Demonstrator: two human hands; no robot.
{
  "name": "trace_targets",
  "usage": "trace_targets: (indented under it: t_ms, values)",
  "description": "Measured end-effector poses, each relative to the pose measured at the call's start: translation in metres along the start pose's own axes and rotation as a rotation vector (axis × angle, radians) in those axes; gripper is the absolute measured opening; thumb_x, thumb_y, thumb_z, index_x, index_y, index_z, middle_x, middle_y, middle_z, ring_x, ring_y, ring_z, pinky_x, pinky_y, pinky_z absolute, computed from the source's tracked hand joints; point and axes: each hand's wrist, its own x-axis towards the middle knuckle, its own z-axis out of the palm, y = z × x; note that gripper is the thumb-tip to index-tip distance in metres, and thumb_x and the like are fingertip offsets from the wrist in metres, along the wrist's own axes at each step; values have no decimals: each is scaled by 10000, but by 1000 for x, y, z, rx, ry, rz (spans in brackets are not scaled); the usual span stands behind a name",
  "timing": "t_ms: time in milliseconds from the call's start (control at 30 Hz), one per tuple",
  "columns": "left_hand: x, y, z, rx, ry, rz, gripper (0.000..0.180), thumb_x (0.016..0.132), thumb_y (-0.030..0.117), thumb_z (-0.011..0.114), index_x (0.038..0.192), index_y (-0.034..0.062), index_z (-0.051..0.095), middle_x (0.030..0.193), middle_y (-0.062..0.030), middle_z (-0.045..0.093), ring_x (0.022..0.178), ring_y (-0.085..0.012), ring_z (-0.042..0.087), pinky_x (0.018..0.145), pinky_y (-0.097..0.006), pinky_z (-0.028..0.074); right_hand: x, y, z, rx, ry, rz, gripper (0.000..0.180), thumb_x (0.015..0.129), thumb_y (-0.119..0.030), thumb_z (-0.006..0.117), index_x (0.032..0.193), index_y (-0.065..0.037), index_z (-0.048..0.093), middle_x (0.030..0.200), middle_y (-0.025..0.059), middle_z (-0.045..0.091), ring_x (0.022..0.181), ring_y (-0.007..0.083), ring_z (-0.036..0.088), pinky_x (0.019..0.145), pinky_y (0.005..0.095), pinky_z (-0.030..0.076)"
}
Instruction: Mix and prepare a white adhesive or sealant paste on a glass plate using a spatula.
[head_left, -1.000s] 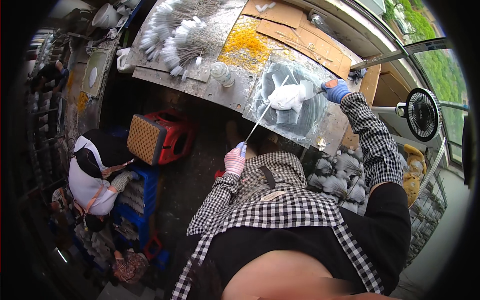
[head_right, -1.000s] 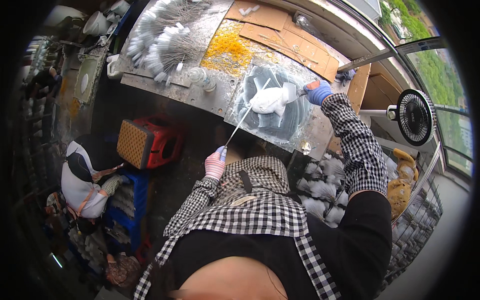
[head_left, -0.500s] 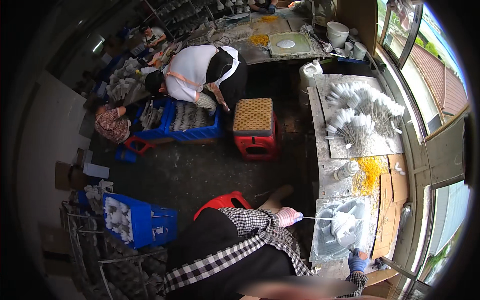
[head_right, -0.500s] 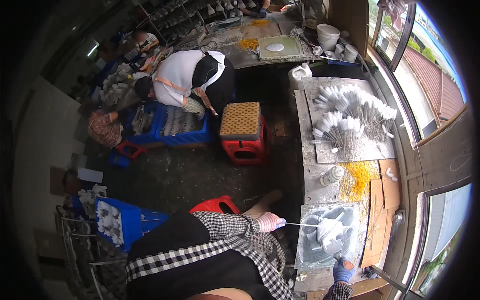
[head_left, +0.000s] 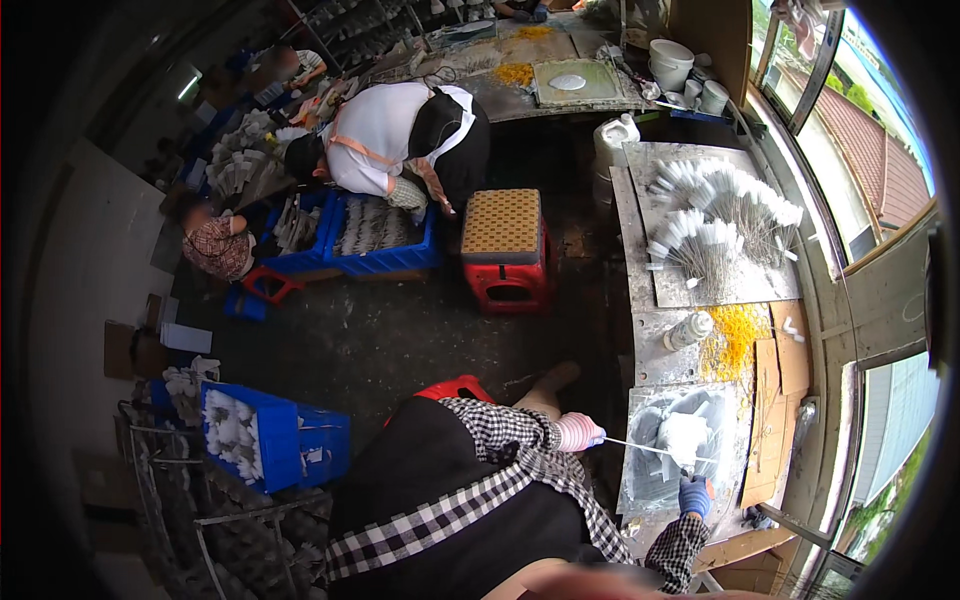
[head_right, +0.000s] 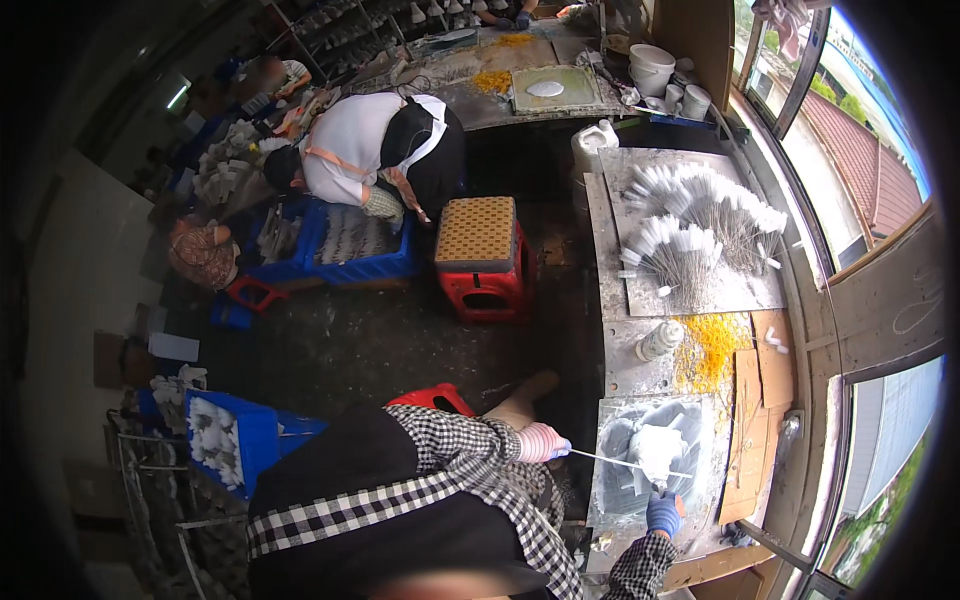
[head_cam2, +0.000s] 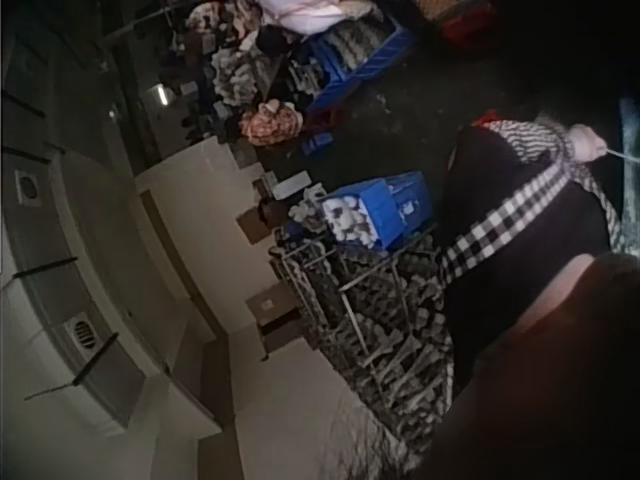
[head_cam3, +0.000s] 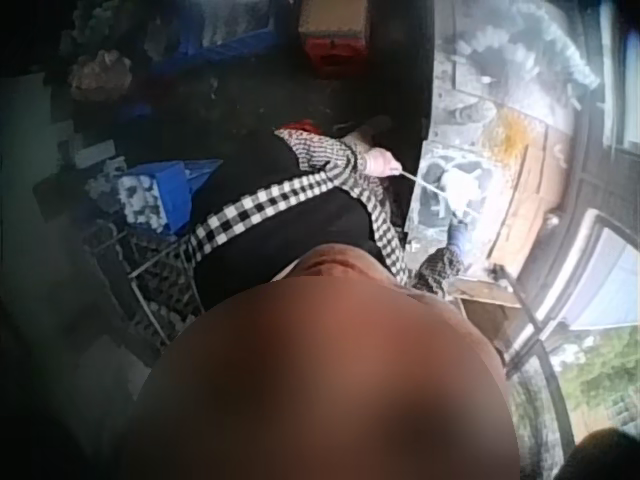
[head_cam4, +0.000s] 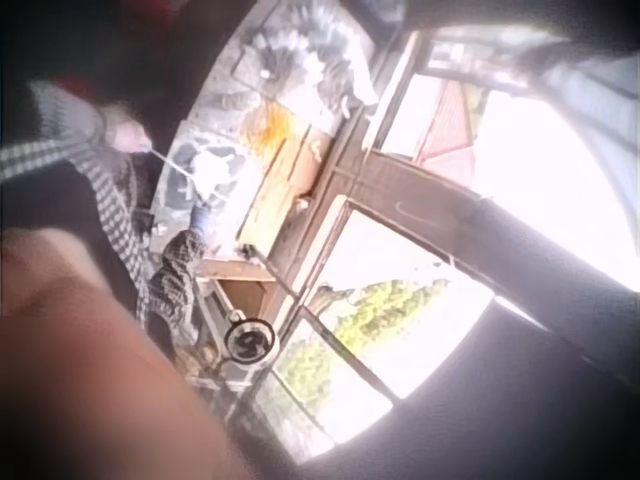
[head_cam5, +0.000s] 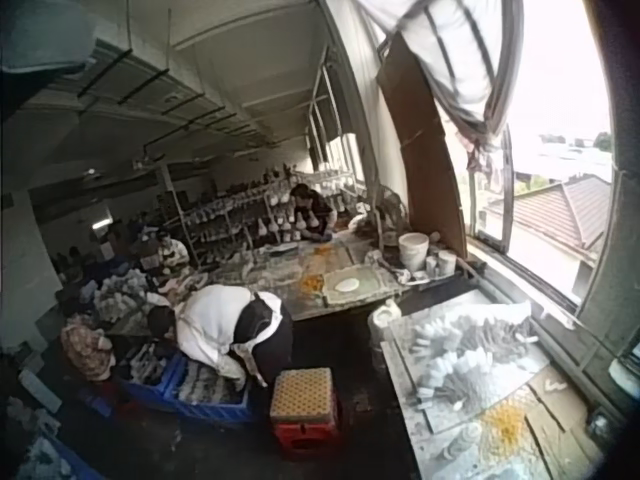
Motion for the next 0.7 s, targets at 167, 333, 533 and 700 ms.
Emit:
trace_targets:
  t_ms: [167, 333, 533, 700]
  values:
    - [-5, 11, -8, -45, -128, -81, 203, 905, 298, 567, 964, 143, 683, 839, -142, 691, 805, -363, 670, 697, -480, 527, 3, -2, -15, 97, -73, 54, 402, 740, -416, 696, 869, -37, 731, 900, 213, 691, 881, 372, 662, 782, 445, 504]
    - [-1, 9, -16, 21, -91, -120, 186, 886, 291, 588, 936, 143, 690, 810, -135, 695, 794, -356, 675, 703, -472, 532, -3, 12, -17, 84, 15, 14, 391, 750, -402, 701, 851, -25, 726, 877, 216, 687, 871, 381, 652, 786, 453, 498]
    - [14, -2, 5, 42, 9, -74, 193, 901, 295, 565, 918, 141, 681, 768, -143, 685, 740, -354, 676, 643, -479, 526, -29, 24, -26, 144, 58, 61, 381, 815, -387, 645, 961, -40, 707, 947, 205, 681, 910, 376, 635, 813, 464, 473]
    - [14, -1, -2, 55, 43, -9, 203, 920, 308, 550, 917, 143, 668, 734, -138, 671, 695, -357, 660, 607, -485, 514, -24, 91, 54, 586, 139, 56, 287, 876, -289, 653, 881, -2, 650, 655, 80, 563, 505, 177, 501, 503, 367, 429]
